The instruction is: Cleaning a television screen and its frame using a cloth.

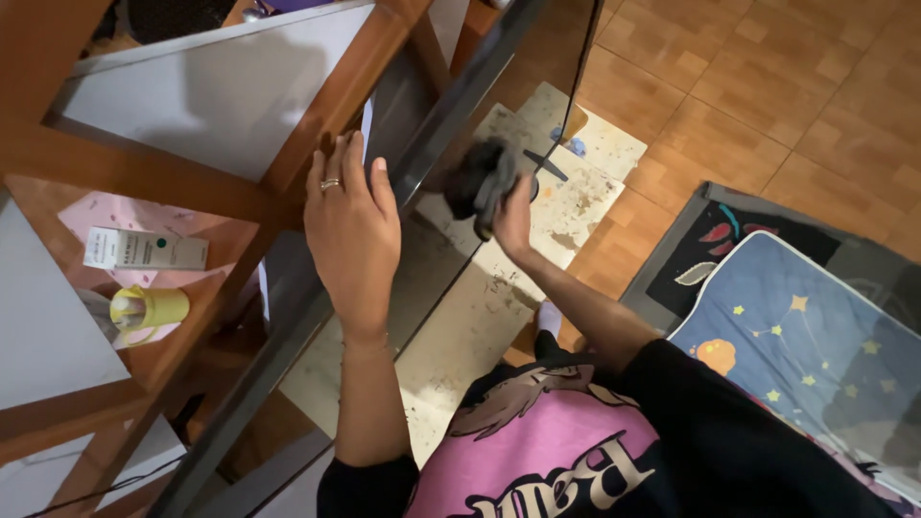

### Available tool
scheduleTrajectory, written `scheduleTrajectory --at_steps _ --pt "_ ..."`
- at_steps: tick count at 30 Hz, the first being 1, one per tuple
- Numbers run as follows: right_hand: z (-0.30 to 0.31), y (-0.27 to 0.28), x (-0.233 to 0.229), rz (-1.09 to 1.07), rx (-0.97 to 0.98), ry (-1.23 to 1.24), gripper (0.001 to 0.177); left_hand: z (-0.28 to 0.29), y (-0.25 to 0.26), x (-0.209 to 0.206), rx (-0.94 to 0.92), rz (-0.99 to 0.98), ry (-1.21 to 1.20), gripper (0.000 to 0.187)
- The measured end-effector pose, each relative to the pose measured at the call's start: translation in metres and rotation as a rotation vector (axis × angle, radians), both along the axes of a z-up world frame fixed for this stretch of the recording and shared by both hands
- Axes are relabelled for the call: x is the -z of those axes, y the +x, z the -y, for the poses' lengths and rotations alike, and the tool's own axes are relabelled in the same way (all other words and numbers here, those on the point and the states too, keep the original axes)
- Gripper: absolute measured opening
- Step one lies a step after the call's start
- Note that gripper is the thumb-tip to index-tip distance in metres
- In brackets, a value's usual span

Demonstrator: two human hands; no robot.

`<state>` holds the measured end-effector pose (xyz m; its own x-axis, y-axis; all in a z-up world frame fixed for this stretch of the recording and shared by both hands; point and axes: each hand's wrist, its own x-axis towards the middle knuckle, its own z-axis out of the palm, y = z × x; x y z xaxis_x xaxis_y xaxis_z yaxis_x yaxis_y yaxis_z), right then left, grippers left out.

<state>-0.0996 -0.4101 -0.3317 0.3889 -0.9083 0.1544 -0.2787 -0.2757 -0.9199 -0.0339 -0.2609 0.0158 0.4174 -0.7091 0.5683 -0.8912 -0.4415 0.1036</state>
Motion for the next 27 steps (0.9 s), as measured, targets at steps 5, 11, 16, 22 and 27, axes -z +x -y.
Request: scheduleTrajectory --at_steps 5,11,16,22,27 --pt "-0.010 0.013 -0.088 0.294 0.104 -0.176 0.047 0.001 0.003 0.003 0.002 0.001 -0.011 0.030" --pt "-0.117 0.000 -0.077 0.280 -0.224 -0.267 0.050 0.002 0.005 0.006 0.008 0.002 -0.007 0.030" --pt "-0.114 0.003 0.029 0.147 -0.349 -0.118 0.049 0.001 0.007 0.009 -0.002 -0.001 -0.009 0.030" --pt "0.039 0.018 0.102 0.192 0.115 0.000 0.050 0.001 0.005 0.014 -0.033 -0.023 0.019 0.032" --pt "0.114 0.030 -0.016 0.191 0.406 0.067 0.051 0.000 0.009 0.015 -0.072 0.007 0.048 0.033"
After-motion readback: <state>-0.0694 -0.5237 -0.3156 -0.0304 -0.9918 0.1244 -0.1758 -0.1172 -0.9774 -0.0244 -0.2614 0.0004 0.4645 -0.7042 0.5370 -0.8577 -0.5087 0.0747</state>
